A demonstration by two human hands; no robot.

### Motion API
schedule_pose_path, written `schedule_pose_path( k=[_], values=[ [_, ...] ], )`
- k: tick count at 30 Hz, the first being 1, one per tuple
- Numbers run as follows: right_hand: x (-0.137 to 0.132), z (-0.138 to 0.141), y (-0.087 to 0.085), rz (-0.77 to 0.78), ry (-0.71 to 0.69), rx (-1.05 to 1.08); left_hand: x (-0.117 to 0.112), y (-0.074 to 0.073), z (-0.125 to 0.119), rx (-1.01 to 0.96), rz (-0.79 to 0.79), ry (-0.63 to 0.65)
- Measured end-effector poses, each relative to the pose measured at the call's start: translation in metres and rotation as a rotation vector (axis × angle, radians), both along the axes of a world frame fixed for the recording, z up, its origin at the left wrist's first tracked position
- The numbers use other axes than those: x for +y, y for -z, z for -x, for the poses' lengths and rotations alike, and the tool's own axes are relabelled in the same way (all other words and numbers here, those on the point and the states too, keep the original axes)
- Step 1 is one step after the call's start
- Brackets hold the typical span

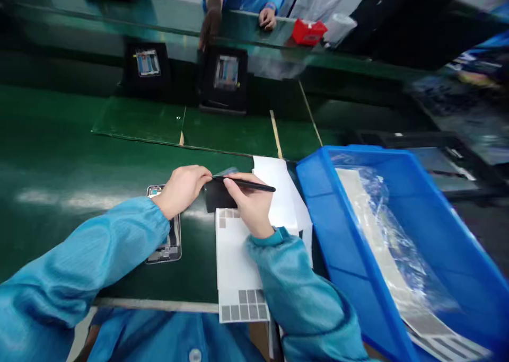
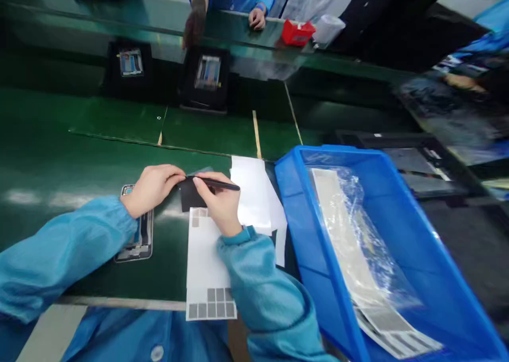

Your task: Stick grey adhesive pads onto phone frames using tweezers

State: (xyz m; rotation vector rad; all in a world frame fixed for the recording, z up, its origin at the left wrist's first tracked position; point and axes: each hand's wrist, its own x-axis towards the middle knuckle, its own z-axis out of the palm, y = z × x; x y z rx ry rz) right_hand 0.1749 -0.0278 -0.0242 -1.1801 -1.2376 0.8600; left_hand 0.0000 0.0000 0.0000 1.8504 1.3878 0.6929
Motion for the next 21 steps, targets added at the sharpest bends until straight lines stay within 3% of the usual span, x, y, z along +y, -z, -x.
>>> schedule_pose_path(
  k=[21],
  values=[
    [-0.0028, -0.0062, 0.0035, -0.047, -0.054, -0.148, 0.0012, 0.0009, 0.0013, -0.349, 0.45, -0.052]
  ],
)
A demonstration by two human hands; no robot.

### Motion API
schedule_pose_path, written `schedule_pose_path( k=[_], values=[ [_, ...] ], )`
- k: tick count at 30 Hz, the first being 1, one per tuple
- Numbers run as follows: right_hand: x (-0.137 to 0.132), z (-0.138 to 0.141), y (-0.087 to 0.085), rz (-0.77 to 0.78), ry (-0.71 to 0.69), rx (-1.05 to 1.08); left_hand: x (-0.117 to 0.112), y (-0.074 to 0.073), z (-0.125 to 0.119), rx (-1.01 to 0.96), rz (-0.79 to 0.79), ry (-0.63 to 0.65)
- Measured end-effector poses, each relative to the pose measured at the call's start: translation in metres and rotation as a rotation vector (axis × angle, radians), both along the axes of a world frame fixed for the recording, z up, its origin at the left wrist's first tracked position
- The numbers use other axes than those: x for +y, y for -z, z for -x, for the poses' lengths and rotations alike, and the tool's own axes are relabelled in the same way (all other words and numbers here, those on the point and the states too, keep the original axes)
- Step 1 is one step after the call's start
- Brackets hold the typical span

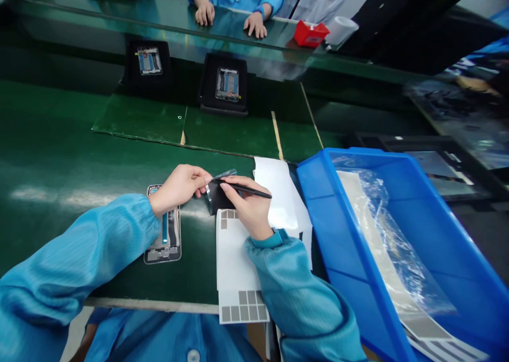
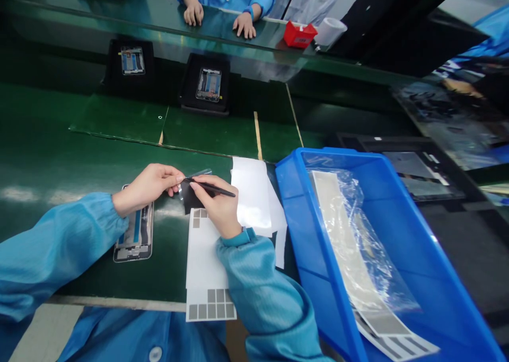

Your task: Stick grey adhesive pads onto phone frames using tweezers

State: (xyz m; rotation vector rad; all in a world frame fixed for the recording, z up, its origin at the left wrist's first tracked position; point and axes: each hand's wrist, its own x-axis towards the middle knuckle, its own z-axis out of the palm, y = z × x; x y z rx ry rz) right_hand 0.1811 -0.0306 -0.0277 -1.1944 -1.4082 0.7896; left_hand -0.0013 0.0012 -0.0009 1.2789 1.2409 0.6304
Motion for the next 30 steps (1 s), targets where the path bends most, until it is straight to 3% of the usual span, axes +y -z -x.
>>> schedule_pose_path(
  k=[21, 30],
  values=[
    [-0.0008, -0.0022, 0.001, -0.032, -0.015, -0.015, 0.0017, -0.0064, 0.0024, 0.088, -0.054, 0.033],
    [-0.0012, 0.001, -0.0007, 0.052, 0.019, 0.037, 0.0015, -0.002, 0.0056, 0.153, -0.129, 0.045]
  ],
)
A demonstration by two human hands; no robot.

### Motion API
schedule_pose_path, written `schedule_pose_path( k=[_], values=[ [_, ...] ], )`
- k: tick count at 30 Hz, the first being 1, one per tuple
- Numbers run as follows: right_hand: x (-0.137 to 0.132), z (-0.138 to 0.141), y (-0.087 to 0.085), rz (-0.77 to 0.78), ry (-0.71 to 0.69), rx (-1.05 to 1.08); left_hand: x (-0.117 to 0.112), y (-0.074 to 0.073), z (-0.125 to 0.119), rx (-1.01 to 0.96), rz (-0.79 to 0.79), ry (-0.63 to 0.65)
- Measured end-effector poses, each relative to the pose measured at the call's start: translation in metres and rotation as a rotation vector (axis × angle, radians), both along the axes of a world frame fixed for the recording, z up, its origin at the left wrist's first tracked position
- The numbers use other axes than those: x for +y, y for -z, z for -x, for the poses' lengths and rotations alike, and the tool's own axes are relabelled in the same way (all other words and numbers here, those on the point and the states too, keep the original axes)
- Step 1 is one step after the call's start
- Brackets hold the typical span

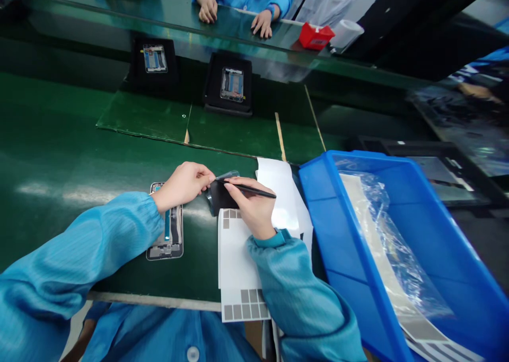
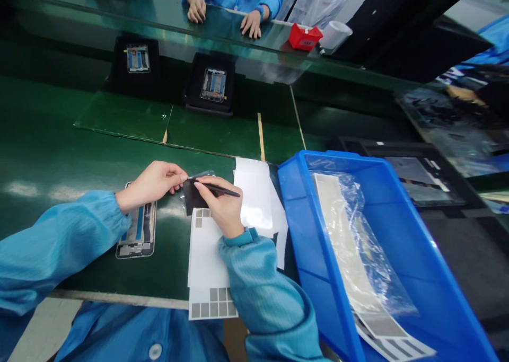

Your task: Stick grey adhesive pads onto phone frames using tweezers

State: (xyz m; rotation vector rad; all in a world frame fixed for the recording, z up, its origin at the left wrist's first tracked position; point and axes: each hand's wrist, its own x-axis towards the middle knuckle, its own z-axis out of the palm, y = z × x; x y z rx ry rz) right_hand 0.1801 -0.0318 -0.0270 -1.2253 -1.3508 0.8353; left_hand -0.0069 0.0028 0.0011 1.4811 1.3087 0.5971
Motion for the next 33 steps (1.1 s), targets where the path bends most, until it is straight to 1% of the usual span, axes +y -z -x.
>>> schedule_pose_path(
  k=[4, 11, 16, 20, 27, 30, 33],
  values=[
    [0.0, 0.0, -0.001, 0.008, 0.011, 0.006, 0.0, 0.001, 0.001, 0.03, -0.035, 0.003],
    [0.0, 0.0, 0.0, -0.021, -0.012, -0.075, -0.002, 0.001, 0.001, 0.066, -0.072, 0.031],
    [-0.001, 0.0, 0.0, -0.037, -0.02, -0.057, -0.002, 0.001, 0.001, 0.092, -0.1, 0.044],
    [-0.001, 0.002, -0.001, 0.002, -0.001, -0.031, -0.003, -0.002, 0.001, 0.138, -0.129, 0.049],
    [0.004, 0.002, -0.004, 0.094, 0.05, 0.091, -0.004, -0.007, 0.001, 0.257, -0.224, 0.039],
    [0.003, 0.0, -0.012, 0.14, 0.073, 0.131, -0.006, -0.014, 0.014, 0.292, -0.249, 0.009],
    [-0.005, 0.005, -0.025, 0.209, 0.081, 0.176, -0.017, -0.02, 0.047, 0.373, -0.34, -0.043]
  ],
)
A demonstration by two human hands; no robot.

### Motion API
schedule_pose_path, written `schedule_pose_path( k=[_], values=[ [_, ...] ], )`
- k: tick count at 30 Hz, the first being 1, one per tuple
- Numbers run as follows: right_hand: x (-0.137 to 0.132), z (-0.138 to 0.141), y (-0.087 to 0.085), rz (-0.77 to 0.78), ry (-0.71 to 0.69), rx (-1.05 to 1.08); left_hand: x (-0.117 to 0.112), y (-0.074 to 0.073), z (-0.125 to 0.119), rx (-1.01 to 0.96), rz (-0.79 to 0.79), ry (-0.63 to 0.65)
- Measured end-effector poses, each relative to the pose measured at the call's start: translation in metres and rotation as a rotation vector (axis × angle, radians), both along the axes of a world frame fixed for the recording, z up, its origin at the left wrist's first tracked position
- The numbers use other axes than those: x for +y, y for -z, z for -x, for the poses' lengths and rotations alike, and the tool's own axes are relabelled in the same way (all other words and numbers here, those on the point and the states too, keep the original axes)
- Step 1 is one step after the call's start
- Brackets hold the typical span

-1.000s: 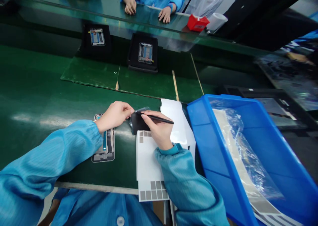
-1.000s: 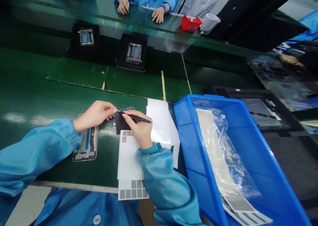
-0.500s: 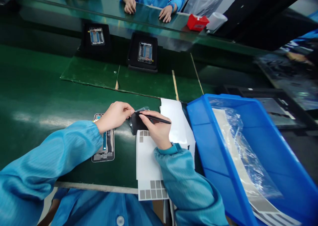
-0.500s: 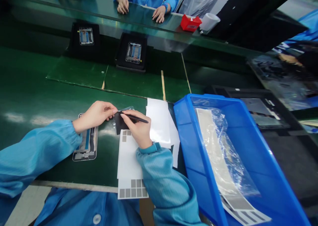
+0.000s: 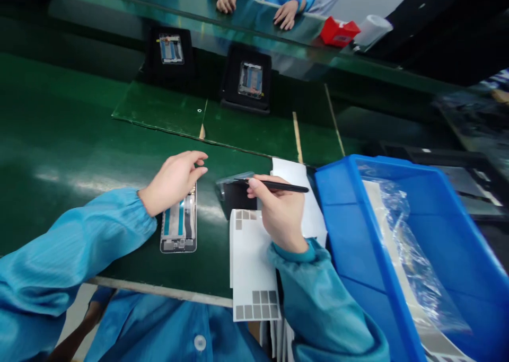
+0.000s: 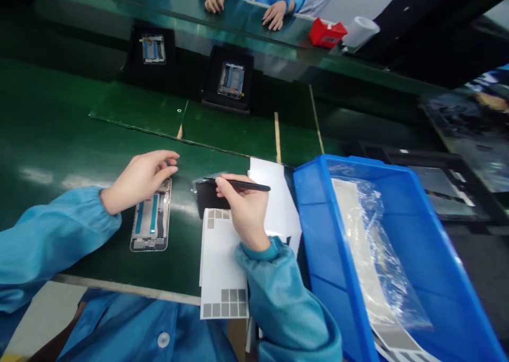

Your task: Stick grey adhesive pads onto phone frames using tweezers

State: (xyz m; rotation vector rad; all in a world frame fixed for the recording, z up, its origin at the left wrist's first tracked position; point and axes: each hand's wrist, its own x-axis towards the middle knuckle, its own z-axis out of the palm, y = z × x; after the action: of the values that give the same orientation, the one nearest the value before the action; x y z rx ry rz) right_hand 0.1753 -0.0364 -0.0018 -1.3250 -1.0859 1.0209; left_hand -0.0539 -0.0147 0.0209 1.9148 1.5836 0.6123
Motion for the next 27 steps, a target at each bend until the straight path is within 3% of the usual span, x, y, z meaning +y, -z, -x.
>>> schedule_pose_path(
  k=[4, 8, 14, 27],
  values=[
    [-0.014, 0.029, -0.016, 0.092, -0.124, 0.066, -0.033, 0.006, 0.052, 0.179, -0.188, 0.008],
    [-0.02, 0.075, -0.009, 0.192, -0.244, 0.063, -0.064, 0.027, 0.079, 0.247, -0.289, 0.161],
    [-0.022, 0.107, 0.02, 0.259, -0.22, -0.055, -0.073, 0.045, 0.079, 0.291, -0.362, 0.258],
    [-0.025, 0.108, 0.022, 0.244, -0.169, -0.116, -0.069, 0.045, 0.075, 0.316, -0.357, 0.275]
  ],
)
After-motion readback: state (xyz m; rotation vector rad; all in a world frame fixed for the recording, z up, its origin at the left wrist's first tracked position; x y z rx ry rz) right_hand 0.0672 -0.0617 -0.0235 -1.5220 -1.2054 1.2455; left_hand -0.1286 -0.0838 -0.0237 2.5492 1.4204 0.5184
